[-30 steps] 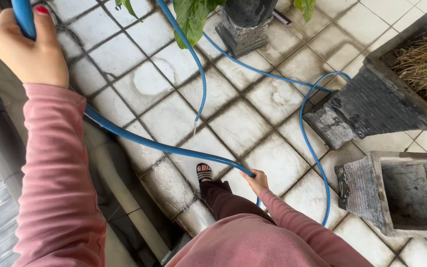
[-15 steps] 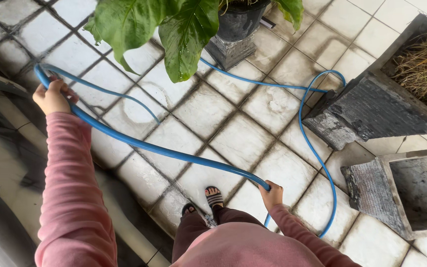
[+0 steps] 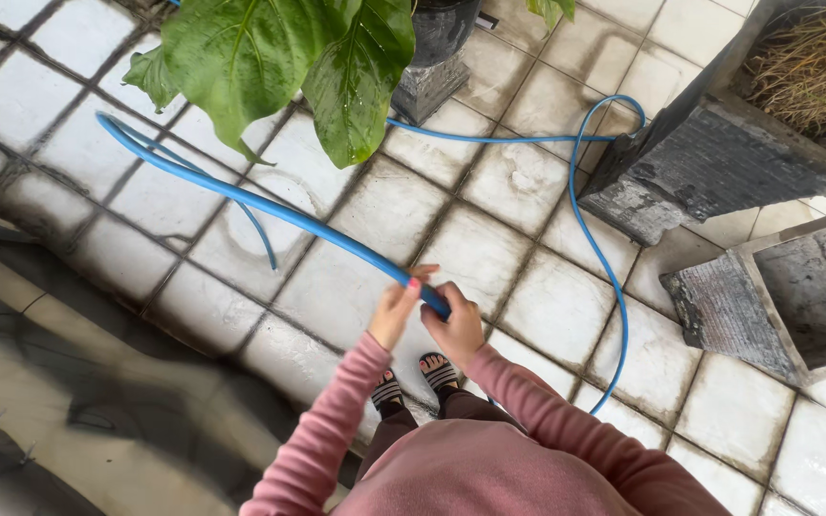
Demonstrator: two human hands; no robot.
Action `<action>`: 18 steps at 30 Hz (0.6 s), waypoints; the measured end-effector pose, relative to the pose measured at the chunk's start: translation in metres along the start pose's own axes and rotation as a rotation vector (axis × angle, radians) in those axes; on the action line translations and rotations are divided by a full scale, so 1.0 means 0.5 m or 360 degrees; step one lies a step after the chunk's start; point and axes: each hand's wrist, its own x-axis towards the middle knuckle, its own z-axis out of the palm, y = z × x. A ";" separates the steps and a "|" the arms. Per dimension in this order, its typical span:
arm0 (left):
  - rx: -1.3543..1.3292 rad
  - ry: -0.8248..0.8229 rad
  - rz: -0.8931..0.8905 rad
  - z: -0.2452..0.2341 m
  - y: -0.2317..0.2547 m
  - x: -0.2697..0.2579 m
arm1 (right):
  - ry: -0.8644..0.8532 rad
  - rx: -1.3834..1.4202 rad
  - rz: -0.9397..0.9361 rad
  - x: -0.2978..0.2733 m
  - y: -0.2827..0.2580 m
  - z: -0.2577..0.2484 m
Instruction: The person uses a hose to water several potted plants on a tiled balcony.
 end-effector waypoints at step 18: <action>-0.0393 0.0394 0.0313 -0.211 0.250 0.052 | -0.0655 0.0057 0.0469 -0.114 0.194 0.155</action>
